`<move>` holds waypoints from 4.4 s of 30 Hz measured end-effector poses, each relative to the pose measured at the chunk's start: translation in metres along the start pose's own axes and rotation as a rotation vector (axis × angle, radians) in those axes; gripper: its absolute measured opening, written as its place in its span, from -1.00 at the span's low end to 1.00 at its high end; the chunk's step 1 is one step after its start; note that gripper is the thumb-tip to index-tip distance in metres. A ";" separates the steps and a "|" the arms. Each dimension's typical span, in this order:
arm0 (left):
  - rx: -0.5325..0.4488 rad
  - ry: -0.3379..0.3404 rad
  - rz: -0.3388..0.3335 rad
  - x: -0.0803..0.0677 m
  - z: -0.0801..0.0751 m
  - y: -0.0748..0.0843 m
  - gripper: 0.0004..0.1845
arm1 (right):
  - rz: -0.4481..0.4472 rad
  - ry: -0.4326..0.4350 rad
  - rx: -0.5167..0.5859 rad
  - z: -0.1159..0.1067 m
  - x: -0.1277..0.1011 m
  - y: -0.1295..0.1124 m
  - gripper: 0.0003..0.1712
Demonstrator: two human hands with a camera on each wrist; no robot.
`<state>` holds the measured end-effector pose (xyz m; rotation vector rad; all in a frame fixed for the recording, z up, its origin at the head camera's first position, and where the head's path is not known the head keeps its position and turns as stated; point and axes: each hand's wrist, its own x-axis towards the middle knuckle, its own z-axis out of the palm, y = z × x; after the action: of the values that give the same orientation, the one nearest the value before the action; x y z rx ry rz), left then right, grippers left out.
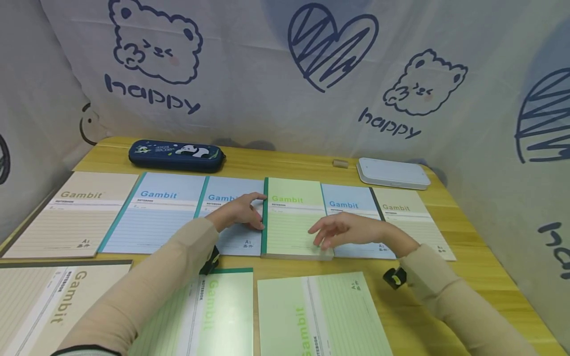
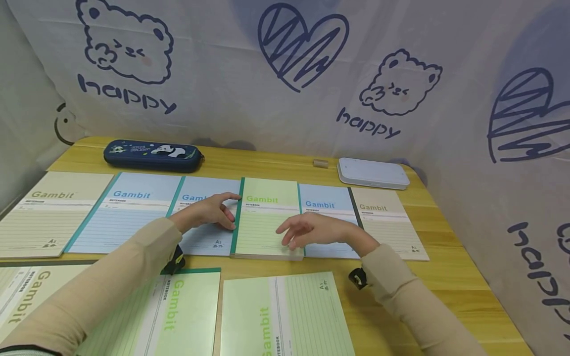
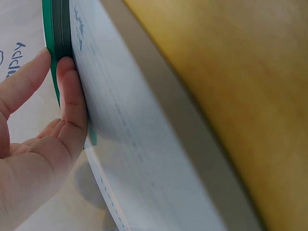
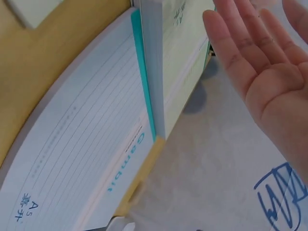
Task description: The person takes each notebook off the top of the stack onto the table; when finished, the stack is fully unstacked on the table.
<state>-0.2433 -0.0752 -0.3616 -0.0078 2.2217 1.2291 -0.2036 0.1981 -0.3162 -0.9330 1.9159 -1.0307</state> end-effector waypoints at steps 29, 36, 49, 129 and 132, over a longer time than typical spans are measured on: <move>-0.005 0.009 0.023 -0.001 0.001 0.000 -0.12 | 0.294 0.546 0.049 -0.020 0.006 0.047 -0.55; -0.006 0.015 0.027 -0.001 0.001 -0.001 -0.11 | 0.312 0.573 0.041 -0.017 0.013 0.048 -0.51; 0.000 0.011 0.024 0.000 0.000 -0.001 -0.12 | 0.368 0.658 0.006 -0.013 0.025 0.047 -0.55; 0.042 0.033 0.042 0.000 0.003 0.000 -0.07 | 0.293 0.819 0.320 -0.022 -0.014 0.058 -0.53; 0.045 0.037 0.042 0.000 0.003 0.000 -0.07 | 0.286 0.845 0.236 -0.024 -0.022 0.057 -0.55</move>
<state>-0.2415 -0.0729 -0.3628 0.0343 2.2917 1.2103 -0.2284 0.2483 -0.3508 -0.0469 2.4096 -1.5783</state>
